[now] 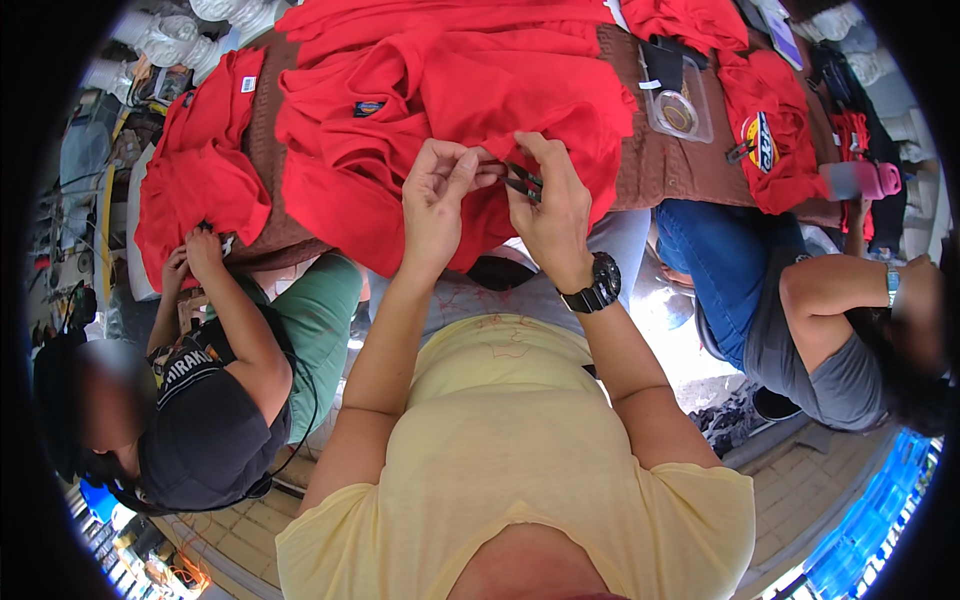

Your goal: The person uses small snips to remove excess threads from red t-shirts at a workstation, handling them one at a time from a stack.

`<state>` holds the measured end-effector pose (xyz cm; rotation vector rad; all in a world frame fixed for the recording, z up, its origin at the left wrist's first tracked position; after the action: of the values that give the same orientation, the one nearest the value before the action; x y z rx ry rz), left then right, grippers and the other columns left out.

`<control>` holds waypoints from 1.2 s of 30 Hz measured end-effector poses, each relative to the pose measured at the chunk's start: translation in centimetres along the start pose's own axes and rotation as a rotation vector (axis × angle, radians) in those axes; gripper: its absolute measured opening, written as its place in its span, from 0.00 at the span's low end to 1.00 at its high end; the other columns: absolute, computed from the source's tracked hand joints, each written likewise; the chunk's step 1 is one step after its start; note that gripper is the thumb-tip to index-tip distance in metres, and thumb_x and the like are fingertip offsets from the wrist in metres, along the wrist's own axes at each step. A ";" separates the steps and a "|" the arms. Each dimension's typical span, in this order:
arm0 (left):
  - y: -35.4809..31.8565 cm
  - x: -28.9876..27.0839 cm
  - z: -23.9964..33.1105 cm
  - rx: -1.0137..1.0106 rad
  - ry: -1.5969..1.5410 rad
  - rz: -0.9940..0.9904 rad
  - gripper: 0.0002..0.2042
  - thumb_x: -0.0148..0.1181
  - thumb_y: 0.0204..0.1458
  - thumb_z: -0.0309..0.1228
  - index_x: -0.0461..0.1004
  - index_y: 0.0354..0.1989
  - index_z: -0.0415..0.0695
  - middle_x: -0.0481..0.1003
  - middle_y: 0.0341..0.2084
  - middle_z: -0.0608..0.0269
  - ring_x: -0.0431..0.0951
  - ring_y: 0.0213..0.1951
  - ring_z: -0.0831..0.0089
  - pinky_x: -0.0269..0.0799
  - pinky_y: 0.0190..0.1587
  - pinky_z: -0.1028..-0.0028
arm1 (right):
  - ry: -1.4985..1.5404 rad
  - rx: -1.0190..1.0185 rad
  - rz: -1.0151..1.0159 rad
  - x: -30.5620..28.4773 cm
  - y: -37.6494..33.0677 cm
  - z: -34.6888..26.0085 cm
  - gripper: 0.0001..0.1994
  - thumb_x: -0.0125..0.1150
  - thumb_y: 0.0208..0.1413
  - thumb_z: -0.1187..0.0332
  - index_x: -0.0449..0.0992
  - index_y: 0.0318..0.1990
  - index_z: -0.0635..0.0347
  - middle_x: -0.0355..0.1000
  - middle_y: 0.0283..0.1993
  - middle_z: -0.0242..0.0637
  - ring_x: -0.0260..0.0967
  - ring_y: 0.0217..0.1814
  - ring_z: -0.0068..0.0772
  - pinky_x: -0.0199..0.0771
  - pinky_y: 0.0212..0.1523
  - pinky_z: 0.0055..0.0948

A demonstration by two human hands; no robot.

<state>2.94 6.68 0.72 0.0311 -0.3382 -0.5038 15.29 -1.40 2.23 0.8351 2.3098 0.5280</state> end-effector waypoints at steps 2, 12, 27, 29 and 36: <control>0.4 0.6 0.0 0.056 -0.024 0.015 0.03 0.53 0.67 0.24 0.70 0.43 0.37 0.79 0.40 0.55 0.81 0.43 0.73 0.79 0.46 0.74 | -0.027 -0.057 -0.028 -0.6 0.2 0.0 0.22 0.64 0.46 0.84 0.73 0.52 0.61 0.72 0.37 0.44 0.75 0.37 0.50 0.76 0.33 0.41; 2.4 2.1 -0.2 0.021 0.163 -0.139 0.05 0.50 0.69 0.29 0.70 0.44 0.40 0.79 0.44 0.58 0.77 0.42 0.78 0.75 0.48 0.75 | 0.720 0.789 -0.281 -2.0 -0.2 4.4 0.16 0.57 0.69 0.60 0.73 0.44 0.69 0.69 0.32 0.32 0.67 0.32 0.24 0.68 0.33 0.28; 0.9 2.9 0.4 -0.053 0.169 -0.168 0.04 0.53 0.68 0.27 0.73 0.44 0.40 0.78 0.51 0.56 0.77 0.45 0.79 0.75 0.52 0.75 | -0.415 -0.100 -0.118 -4.6 1.5 -0.3 0.07 0.63 0.61 0.65 0.74 0.34 0.56 0.67 0.28 0.38 0.73 0.24 0.42 0.69 0.22 0.40; 0.9 2.9 0.4 -0.051 0.165 -0.176 0.05 0.53 0.67 0.27 0.73 0.44 0.40 0.78 0.52 0.56 0.77 0.46 0.79 0.74 0.52 0.75 | -0.419 -0.114 -0.132 -4.6 1.6 -0.5 0.07 0.63 0.60 0.65 0.73 0.34 0.56 0.67 0.28 0.37 0.73 0.24 0.43 0.69 0.22 0.39; 0.7 2.9 0.0 -0.028 0.130 -0.197 0.04 0.56 0.66 0.26 0.75 0.43 0.38 0.77 0.52 0.56 0.76 0.48 0.77 0.74 0.53 0.74 | -0.416 -0.129 -0.108 -3.7 1.5 0.1 0.07 0.63 0.60 0.66 0.73 0.32 0.55 0.68 0.27 0.37 0.73 0.25 0.43 0.70 0.22 0.40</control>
<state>5.63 5.96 1.72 0.0701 -0.2013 -0.6982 18.24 -2.82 4.52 0.6803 1.9063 0.4071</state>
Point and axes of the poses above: each hand's wrist, its own y-axis towards the middle knuckle, its own x-axis out of the palm, z = x × y, the point moved 2 cm from there along y, towards the middle knuckle
